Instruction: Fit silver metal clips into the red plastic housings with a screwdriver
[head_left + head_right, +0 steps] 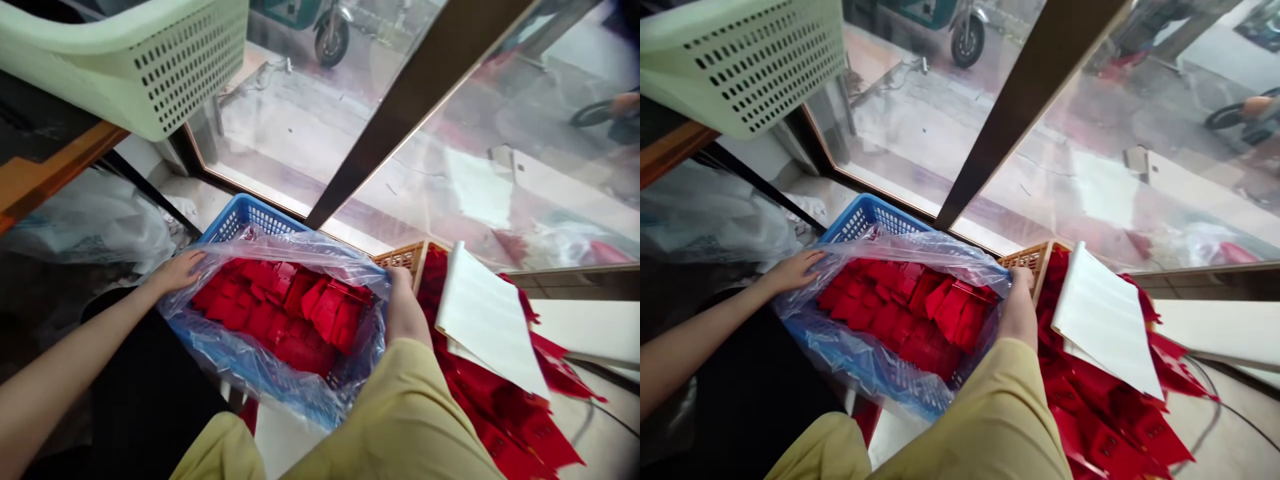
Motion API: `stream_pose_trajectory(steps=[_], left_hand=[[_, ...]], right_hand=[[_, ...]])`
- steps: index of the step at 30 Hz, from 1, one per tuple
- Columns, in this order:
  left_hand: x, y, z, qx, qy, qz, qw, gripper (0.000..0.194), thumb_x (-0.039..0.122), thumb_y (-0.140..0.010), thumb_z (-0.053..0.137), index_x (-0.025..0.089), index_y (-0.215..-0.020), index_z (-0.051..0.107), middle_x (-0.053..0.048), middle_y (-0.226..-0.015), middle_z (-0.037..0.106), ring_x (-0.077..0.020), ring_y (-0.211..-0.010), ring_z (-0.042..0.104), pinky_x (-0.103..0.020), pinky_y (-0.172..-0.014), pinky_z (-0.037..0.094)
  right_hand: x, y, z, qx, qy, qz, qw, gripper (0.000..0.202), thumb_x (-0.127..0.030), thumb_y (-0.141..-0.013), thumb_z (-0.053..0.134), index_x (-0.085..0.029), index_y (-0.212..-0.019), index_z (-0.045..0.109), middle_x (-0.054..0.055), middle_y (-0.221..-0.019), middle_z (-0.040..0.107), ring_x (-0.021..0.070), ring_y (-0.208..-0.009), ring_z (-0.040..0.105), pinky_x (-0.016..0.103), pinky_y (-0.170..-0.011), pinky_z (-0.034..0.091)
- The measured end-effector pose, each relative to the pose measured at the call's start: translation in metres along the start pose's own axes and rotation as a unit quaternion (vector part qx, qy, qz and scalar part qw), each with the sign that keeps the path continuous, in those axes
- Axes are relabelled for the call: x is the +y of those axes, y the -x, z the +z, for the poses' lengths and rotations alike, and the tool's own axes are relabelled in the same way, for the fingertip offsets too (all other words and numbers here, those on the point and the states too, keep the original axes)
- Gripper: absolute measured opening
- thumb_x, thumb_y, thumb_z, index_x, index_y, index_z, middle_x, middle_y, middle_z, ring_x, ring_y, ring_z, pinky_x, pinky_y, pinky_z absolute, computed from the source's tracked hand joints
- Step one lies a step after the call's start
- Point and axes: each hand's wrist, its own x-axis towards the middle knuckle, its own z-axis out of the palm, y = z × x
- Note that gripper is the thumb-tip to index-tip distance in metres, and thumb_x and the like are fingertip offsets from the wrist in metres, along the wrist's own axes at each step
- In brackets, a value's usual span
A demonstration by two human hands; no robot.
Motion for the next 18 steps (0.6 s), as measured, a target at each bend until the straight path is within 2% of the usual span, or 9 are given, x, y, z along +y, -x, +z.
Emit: stream_pose_trajectory(steps=[4, 8, 10, 13, 15, 18], left_hand=[[0.002, -0.005, -0.007, 0.007, 0.013, -0.013, 1.0, 0.061, 0.044, -0.08, 0.045, 0.011, -0.131, 0.05, -0.015, -0.14, 0.049, -0.0293, -0.129, 0.046, -0.041, -0.11, 0.035], [0.005, -0.007, -0.011, 0.013, 0.013, -0.02, 1.0, 0.059, 0.039, -0.081, 0.044, 0.009, -0.132, 0.049, -0.016, -0.14, 0.048, -0.027, -0.13, 0.046, -0.038, -0.111, 0.034], [0.007, -0.007, -0.012, 0.013, 0.007, -0.023, 1.0, 0.058, 0.038, -0.082, 0.044, 0.01, -0.132, 0.049, -0.016, -0.14, 0.049, -0.0264, -0.129, 0.047, -0.037, -0.111, 0.035], [0.012, -0.004, -0.014, 0.017, -0.005, -0.029, 0.999, 0.059, 0.038, -0.082, 0.046, 0.011, -0.135, 0.046, -0.015, -0.141, 0.048, -0.0261, -0.129, 0.046, -0.037, -0.109, 0.037], [0.016, -0.002, -0.015, 0.021, -0.014, -0.035, 0.999, 0.061, 0.039, -0.083, 0.046, 0.011, -0.138, 0.043, -0.015, -0.143, 0.045, -0.0268, -0.131, 0.044, -0.037, -0.108, 0.037], [0.018, -0.001, -0.017, 0.021, -0.032, -0.04, 0.998, 0.064, 0.041, -0.085, 0.046, 0.011, -0.141, 0.039, -0.016, -0.145, 0.042, -0.0292, -0.132, 0.042, -0.04, -0.108, 0.035]], right_hand=[[-0.01, 0.011, 0.005, 0.047, 0.025, -0.03, 0.998, 0.034, -0.034, -0.091, 0.056, -0.015, -0.119, 0.057, 0.01, -0.12, 0.059, 0.0204, -0.102, 0.06, 0.041, -0.087, 0.052], [-0.01, 0.047, 0.012, 0.11, 0.027, -0.143, 0.983, 0.036, -0.036, -0.092, 0.055, -0.016, -0.122, 0.055, 0.01, -0.126, 0.055, 0.0236, -0.111, 0.056, 0.047, -0.093, 0.048], [-0.011, 0.069, 0.02, 0.097, 0.025, -0.231, 0.968, 0.037, -0.037, -0.091, 0.056, -0.016, -0.122, 0.056, 0.01, -0.127, 0.055, 0.0243, -0.114, 0.055, 0.048, -0.095, 0.047], [-0.023, 0.096, 0.036, 0.037, 0.024, -0.342, 0.939, 0.038, -0.04, -0.09, 0.057, -0.016, -0.119, 0.057, 0.009, -0.117, 0.06, 0.0221, -0.107, 0.058, 0.045, -0.092, 0.048], [-0.041, 0.105, 0.046, 0.013, 0.024, -0.363, 0.931, 0.037, -0.04, -0.09, 0.056, -0.015, -0.117, 0.058, 0.008, -0.112, 0.062, 0.0203, -0.1, 0.06, 0.043, -0.088, 0.05], [-0.083, 0.1, 0.055, 0.01, 0.022, -0.332, 0.943, 0.034, -0.039, -0.091, 0.055, -0.014, -0.115, 0.058, 0.007, -0.109, 0.062, 0.0186, -0.095, 0.062, 0.041, -0.084, 0.052]])
